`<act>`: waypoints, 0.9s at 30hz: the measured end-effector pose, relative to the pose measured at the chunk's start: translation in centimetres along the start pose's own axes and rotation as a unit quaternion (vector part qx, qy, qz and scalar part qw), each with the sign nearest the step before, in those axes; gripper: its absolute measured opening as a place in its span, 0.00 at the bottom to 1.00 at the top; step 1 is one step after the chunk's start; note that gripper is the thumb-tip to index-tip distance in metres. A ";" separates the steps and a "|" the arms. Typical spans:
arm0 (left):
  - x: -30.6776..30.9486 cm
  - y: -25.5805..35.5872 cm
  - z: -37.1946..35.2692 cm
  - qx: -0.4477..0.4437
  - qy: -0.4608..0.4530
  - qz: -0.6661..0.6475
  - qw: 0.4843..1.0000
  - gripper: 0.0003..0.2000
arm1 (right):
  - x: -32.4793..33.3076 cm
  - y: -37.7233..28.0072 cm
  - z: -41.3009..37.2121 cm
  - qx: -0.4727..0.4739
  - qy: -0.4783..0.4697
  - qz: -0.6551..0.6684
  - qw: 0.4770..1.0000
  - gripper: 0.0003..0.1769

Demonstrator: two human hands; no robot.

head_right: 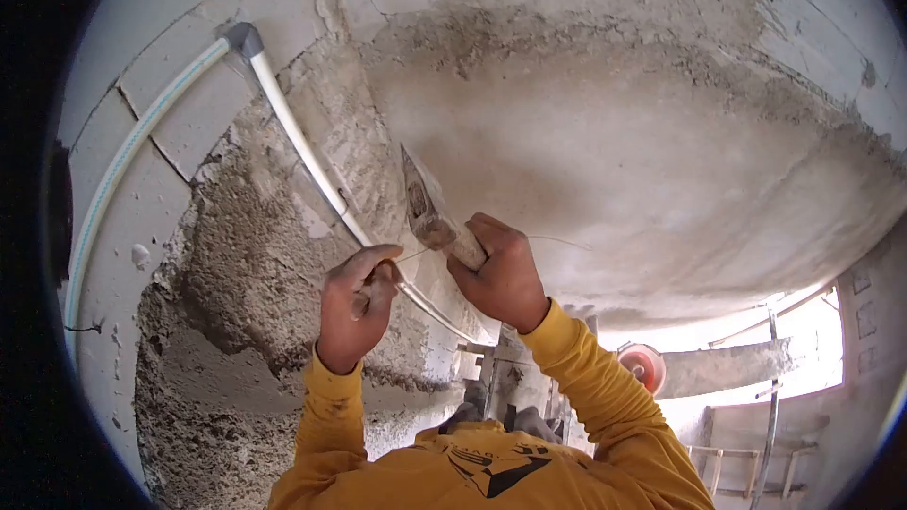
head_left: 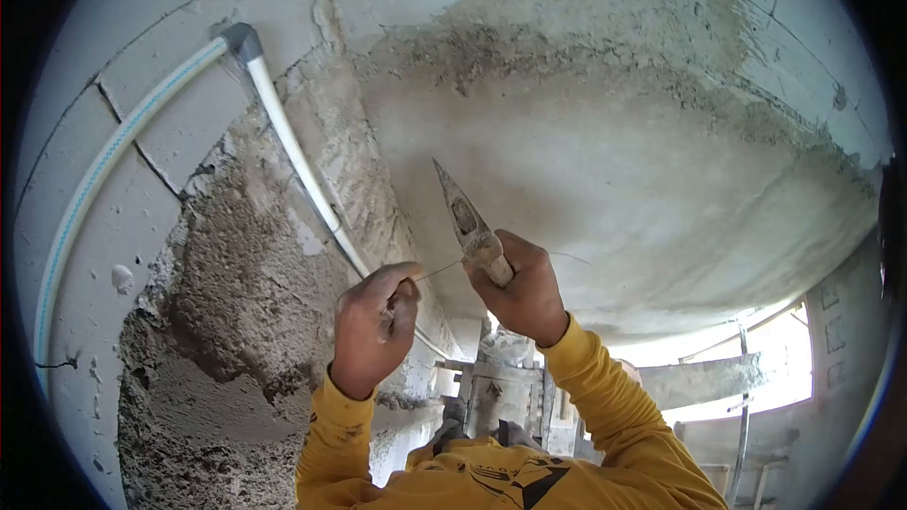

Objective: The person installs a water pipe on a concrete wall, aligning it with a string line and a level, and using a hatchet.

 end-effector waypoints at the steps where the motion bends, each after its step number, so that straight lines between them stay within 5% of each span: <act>1: -0.7 0.3 0.2 0.008 -0.017 0.003 1.000 0.09 | 0.3 0.1 -0.5 -0.002 0.006 -0.002 1.000 0.04; 14: -8.9 3.4 -0.3 -0.036 -0.188 -0.117 0.975 0.05 | 6.1 -0.9 -9.2 -0.090 -0.004 -0.004 0.996 0.03; 17: -10.0 2.1 -1.3 0.106 -0.355 -0.267 0.890 0.06 | 7.6 -0.9 -11.5 -0.141 -0.049 0.134 0.980 0.04; 19: -11.7 0.5 -3.4 0.205 -0.404 -0.503 0.736 0.05 | 7.9 -0.8 -13.3 -0.206 -0.106 0.269 0.935 0.04; 21: -13.1 1.3 -4.8 0.245 -0.397 -0.611 0.640 0.11 | 7.4 -1.4 -14.6 -0.204 -0.059 0.327 0.921 0.05; 22: -13.5 1.1 -4.8 0.229 -0.389 -0.581 0.677 0.10 | 7.6 -1.8 -15.2 -0.251 -0.047 0.349 0.901 0.06; 27: -14.6 1.8 -3.1 0.076 -0.334 -0.308 0.887 0.07 | 8.2 -1.3 -16.3 -0.188 0.064 0.032 0.980 0.09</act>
Point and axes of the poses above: each hand's wrist, its own z-axis towards the middle knuckle, its own x-axis out of the back of the hand, y = z × x, the point moved 2 cm from there along z, towards the middle knuckle, and after that the axes turned 3 degrees about -y, right-handed, at the moved point
